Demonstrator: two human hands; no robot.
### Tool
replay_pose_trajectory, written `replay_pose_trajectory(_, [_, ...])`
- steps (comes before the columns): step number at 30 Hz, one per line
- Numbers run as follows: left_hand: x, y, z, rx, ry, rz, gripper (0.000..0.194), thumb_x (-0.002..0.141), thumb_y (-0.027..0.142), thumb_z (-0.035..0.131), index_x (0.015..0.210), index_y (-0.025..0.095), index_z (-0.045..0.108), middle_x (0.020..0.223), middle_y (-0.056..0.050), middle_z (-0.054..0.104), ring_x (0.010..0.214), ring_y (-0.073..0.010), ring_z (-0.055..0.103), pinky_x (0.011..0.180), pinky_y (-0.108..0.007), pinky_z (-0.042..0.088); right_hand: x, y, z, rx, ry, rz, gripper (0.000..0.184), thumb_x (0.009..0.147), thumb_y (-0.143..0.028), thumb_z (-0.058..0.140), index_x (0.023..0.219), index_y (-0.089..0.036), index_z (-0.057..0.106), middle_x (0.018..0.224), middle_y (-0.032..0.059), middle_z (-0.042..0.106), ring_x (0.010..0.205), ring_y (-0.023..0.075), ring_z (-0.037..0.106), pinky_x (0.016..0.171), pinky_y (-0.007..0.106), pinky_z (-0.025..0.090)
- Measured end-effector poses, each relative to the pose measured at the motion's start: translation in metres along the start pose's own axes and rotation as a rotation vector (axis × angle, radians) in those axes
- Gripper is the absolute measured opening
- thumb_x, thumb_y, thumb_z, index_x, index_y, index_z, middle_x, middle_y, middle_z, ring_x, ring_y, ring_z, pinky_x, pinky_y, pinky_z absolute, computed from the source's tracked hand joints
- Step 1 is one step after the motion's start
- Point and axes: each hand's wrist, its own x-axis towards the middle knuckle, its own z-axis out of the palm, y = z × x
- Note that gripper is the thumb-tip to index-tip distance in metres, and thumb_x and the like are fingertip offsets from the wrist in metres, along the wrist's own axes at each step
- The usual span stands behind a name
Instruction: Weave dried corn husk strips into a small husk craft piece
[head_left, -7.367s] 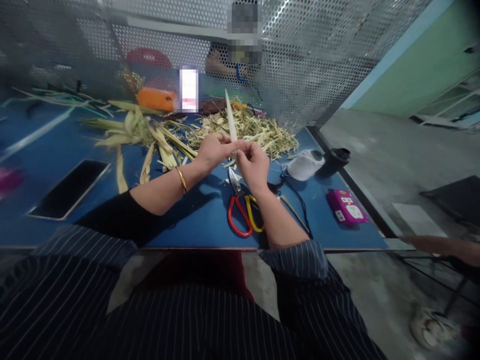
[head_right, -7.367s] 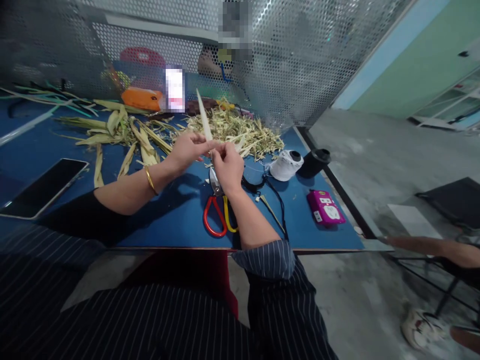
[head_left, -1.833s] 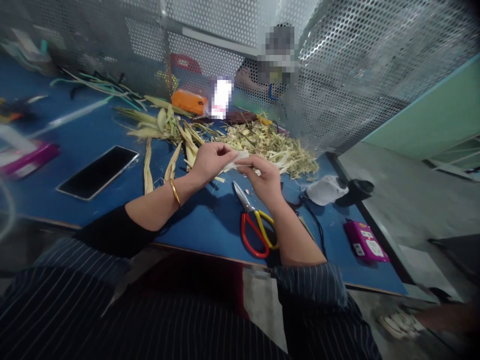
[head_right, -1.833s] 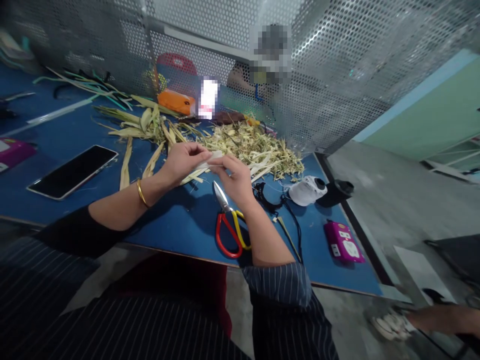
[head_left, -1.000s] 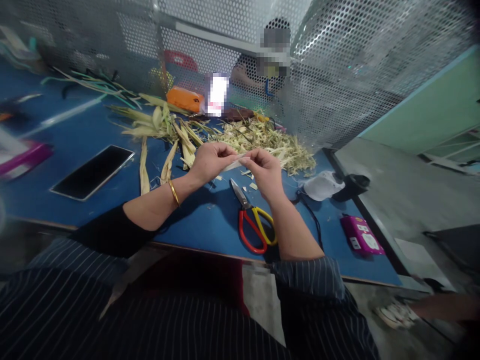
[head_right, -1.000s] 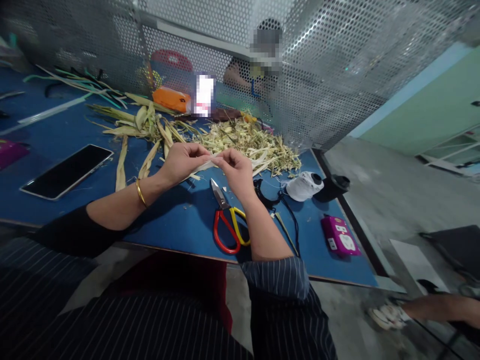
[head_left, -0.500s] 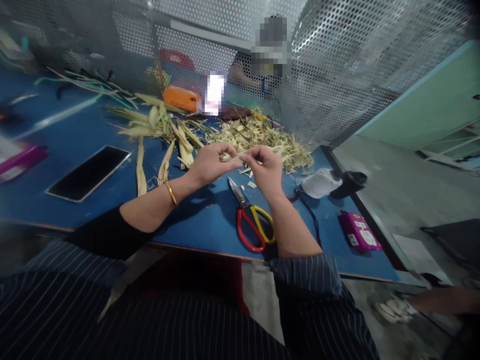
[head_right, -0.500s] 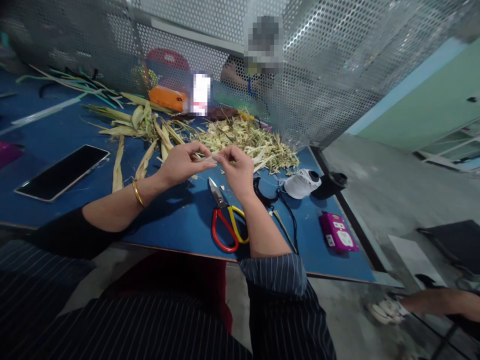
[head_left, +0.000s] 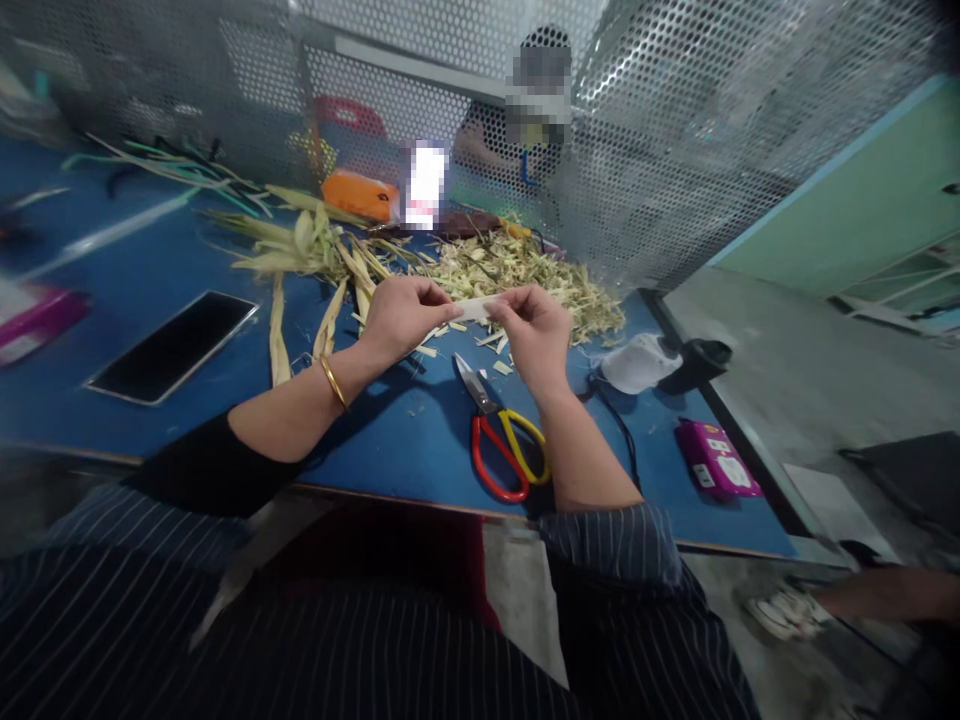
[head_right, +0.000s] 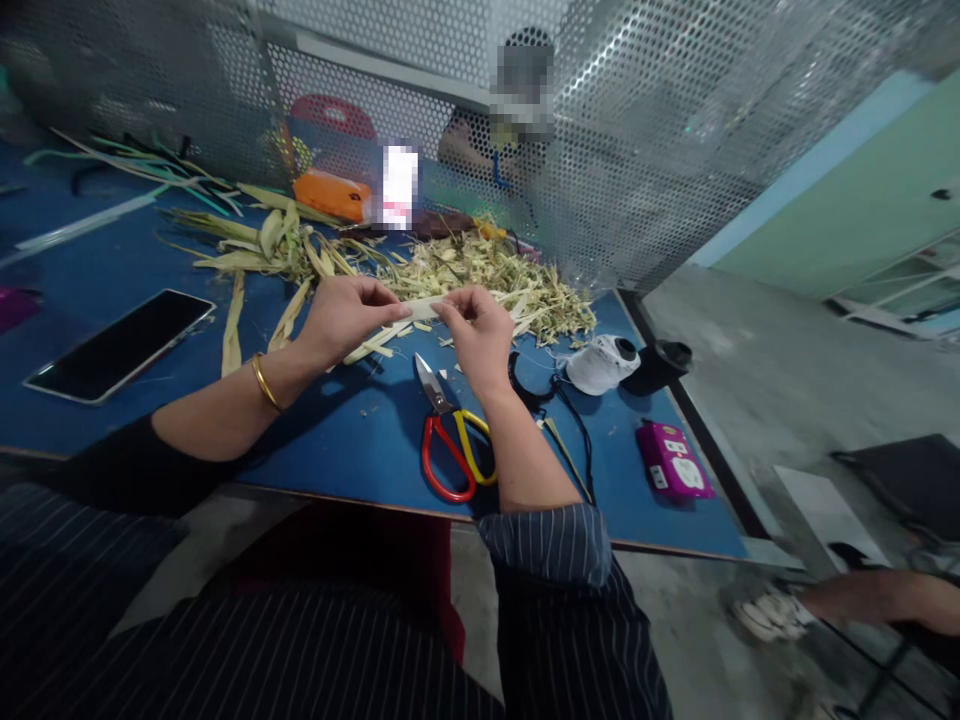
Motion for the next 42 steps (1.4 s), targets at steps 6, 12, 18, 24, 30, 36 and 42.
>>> replay_pose_trajectory(6, [0.001, 0.001, -0.005, 0.064, -0.021, 0.050, 0.024, 0.068, 0.037, 0.076, 0.079, 0.016, 0.074, 0.067, -0.003, 0.069, 0.062, -0.0152, 0.058, 0.058, -0.026, 0.038, 0.003, -0.003, -0.005, -0.059, -0.073, -0.047, 0.021, 0.078, -0.020, 0.066, 0.099, -0.023, 0.063, 0.067, -0.0040, 0.055, 0.063, 0.0126, 0.051, 0.064, 0.029, 0.042])
replay_pose_trajectory(12, [0.008, 0.002, -0.014, 0.243, -0.120, 0.165, 0.021, 0.067, 0.036, 0.077, 0.080, 0.020, 0.077, 0.065, -0.001, 0.069, 0.063, -0.0163, 0.058, 0.059, -0.026, 0.035, 0.005, -0.006, -0.015, -0.286, -0.346, -0.048, 0.011, 0.082, -0.024, 0.062, 0.072, -0.018, 0.062, 0.062, -0.0021, 0.055, 0.058, 0.0104, 0.043, 0.057, 0.026, 0.031])
replay_pose_trajectory(18, [0.024, -0.003, -0.030, 0.385, -0.310, 0.131, 0.022, 0.062, 0.040, 0.080, 0.056, 0.020, 0.073, 0.049, 0.000, 0.058, 0.052, -0.0129, 0.049, 0.054, -0.027, 0.029, 0.006, -0.007, -0.025, -0.037, -0.652, 0.252, 0.018, 0.080, -0.030, 0.064, 0.068, -0.017, 0.060, 0.051, -0.0049, 0.046, 0.049, 0.0077, 0.036, 0.050, 0.025, 0.024])
replay_pose_trajectory(24, [0.041, -0.012, -0.055, 0.149, -0.276, 0.072, 0.015, 0.064, 0.032, 0.079, 0.063, 0.017, 0.075, 0.054, -0.001, 0.060, 0.052, -0.0100, 0.047, 0.052, -0.024, 0.031, 0.011, -0.003, -0.037, 0.265, -0.627, 0.437, 0.022, 0.069, -0.033, 0.074, 0.063, -0.015, 0.062, 0.054, -0.0034, 0.051, 0.047, 0.0047, 0.035, 0.046, 0.023, 0.021])
replay_pose_trajectory(30, [0.043, -0.017, -0.037, -0.357, 0.418, -0.109, 0.027, 0.081, 0.039, 0.068, 0.067, 0.017, 0.061, 0.063, 0.001, 0.056, 0.049, -0.0071, 0.044, 0.048, -0.021, 0.034, 0.013, 0.008, -0.026, 0.369, -0.276, 0.469, 0.020, 0.064, -0.030, 0.074, 0.059, -0.017, 0.061, 0.048, -0.0056, 0.047, 0.042, 0.0037, 0.033, 0.043, 0.022, 0.019])
replay_pose_trajectory(36, [0.002, 0.000, 0.012, -0.553, -0.088, -0.311, 0.035, 0.069, 0.046, 0.078, 0.073, 0.014, 0.065, 0.076, -0.004, 0.064, 0.060, -0.0087, 0.055, 0.051, -0.020, 0.039, -0.008, -0.003, 0.009, 0.434, -0.113, 0.427, 0.021, 0.067, -0.034, 0.073, 0.064, -0.017, 0.062, 0.048, -0.0056, 0.052, 0.043, 0.0050, 0.041, 0.046, 0.021, 0.029])
replay_pose_trajectory(42, [-0.010, 0.006, 0.016, -0.514, -0.063, -0.332, 0.021, 0.067, 0.031, 0.078, 0.071, 0.013, 0.068, 0.065, -0.002, 0.063, 0.058, -0.0100, 0.057, 0.051, -0.021, 0.041, -0.022, -0.015, 0.023, 0.394, -0.183, 0.401, 0.027, 0.073, -0.042, 0.071, 0.079, -0.018, 0.059, 0.062, -0.0022, 0.065, 0.052, 0.0113, 0.062, 0.051, 0.023, 0.040])
